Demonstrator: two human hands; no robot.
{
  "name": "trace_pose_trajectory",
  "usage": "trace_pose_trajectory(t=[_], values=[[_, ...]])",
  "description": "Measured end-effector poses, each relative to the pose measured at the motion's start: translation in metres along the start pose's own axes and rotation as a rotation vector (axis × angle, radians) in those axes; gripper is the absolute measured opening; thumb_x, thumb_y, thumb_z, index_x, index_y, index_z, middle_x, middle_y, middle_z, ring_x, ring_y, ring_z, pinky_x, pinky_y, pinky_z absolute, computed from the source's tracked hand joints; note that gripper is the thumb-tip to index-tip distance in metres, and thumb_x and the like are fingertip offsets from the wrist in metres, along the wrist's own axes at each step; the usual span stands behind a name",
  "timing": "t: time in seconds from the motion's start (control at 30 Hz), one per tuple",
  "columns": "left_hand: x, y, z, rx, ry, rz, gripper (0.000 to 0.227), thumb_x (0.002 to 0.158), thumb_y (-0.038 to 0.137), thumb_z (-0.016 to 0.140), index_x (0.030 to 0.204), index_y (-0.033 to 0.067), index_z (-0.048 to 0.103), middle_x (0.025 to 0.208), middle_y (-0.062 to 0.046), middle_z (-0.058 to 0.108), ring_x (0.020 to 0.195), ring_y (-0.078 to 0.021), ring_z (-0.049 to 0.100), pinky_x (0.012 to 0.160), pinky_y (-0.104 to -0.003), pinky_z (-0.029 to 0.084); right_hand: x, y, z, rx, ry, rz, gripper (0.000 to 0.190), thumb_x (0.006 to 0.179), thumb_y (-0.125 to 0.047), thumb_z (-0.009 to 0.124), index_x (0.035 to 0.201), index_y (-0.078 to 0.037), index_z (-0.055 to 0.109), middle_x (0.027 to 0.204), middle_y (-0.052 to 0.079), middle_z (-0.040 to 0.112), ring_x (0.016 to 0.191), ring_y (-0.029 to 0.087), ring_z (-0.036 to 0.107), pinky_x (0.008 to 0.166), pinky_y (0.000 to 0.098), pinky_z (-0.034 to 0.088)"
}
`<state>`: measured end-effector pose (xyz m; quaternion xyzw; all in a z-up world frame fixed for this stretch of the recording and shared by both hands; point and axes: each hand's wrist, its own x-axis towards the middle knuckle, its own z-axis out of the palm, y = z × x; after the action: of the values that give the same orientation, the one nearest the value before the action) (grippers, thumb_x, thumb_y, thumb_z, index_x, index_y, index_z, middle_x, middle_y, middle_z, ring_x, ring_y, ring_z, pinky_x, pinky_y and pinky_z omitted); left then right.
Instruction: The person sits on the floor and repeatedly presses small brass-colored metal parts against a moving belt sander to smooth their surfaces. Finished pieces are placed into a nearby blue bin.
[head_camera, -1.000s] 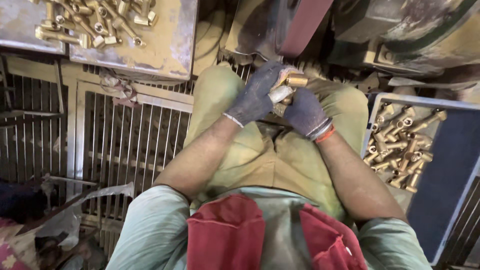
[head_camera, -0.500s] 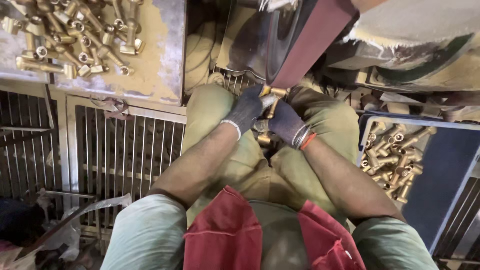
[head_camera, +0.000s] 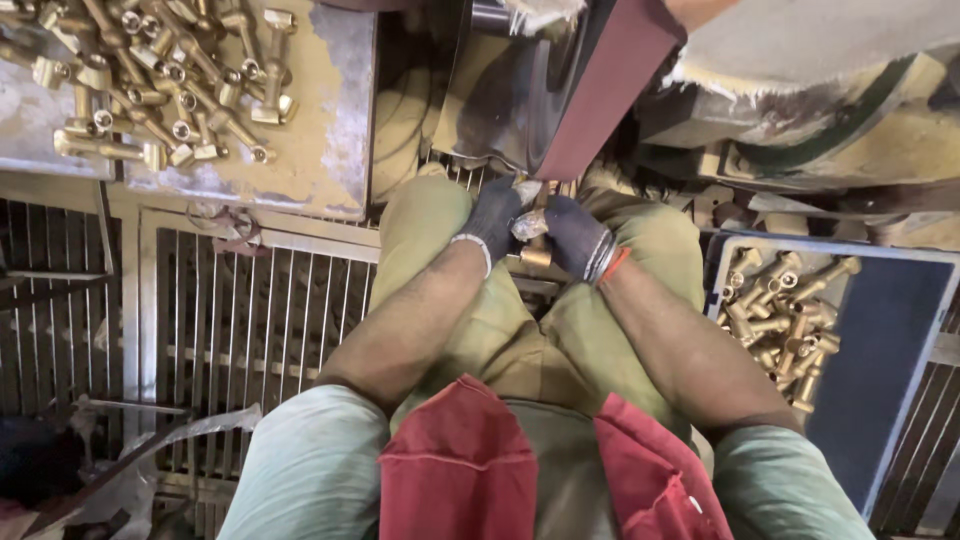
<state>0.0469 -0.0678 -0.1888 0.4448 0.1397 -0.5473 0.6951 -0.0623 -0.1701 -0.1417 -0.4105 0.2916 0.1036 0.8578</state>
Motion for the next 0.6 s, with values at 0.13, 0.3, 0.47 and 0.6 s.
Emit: trace_pose_trajectory(t=[0.13, 0.3, 0.47, 0.6], values=[[-0.005, -0.012, -0.002, 0.265, 0.007, 0.133, 0.023, 0.094, 0.010, 0.068, 0.113, -0.0007, 0.070, 0.092, -0.008, 0.071, 0.074, -0.0166, 0.065, 0.063, -0.035, 0.054, -0.015, 0.008, 0.003, -0.785, 0.087, -0.289, 0.029, 0.087, -0.015, 0.072, 0.111, 0.001, 0.069, 0.098, 0.009, 0.075, 0.090, 0.022, 0.070, 0.082, 0.0364, 0.055], [-0.022, 0.007, 0.012, 0.574, -0.040, 0.461, 0.022, 0.094, 0.006, 0.069, 0.114, -0.0046, 0.070, 0.099, -0.009, 0.072, 0.087, -0.0151, 0.065, 0.073, -0.033, 0.056, -0.014, -0.006, 0.023, -0.938, 0.057, -0.617, 0.046, 0.080, -0.017, 0.078, 0.120, 0.001, 0.062, 0.112, 0.017, 0.071, 0.103, 0.031, 0.067, 0.090, 0.0408, 0.052], [-0.045, 0.002, 0.010, 0.722, -0.070, 0.631, 0.027, 0.096, 0.004, 0.062, 0.121, -0.0004, 0.069, 0.107, -0.008, 0.074, 0.096, -0.0139, 0.068, 0.082, -0.029, 0.056, -0.029, -0.005, 0.024, -1.069, 0.193, -0.430, 0.033, 0.083, -0.021, 0.082, 0.109, -0.004, 0.069, 0.106, 0.014, 0.075, 0.103, 0.030, 0.072, 0.088, 0.0393, 0.055], [-0.036, 0.004, 0.003, 0.761, -0.056, 0.641, 0.026, 0.093, 0.006, 0.072, 0.119, -0.0002, 0.067, 0.107, -0.010, 0.075, 0.098, -0.0156, 0.069, 0.085, -0.030, 0.056, -0.023, -0.008, 0.026, -1.039, 0.092, -0.511, 0.031, 0.084, -0.015, 0.077, 0.112, -0.004, 0.068, 0.108, 0.013, 0.074, 0.103, 0.030, 0.070, 0.090, 0.0384, 0.054]])
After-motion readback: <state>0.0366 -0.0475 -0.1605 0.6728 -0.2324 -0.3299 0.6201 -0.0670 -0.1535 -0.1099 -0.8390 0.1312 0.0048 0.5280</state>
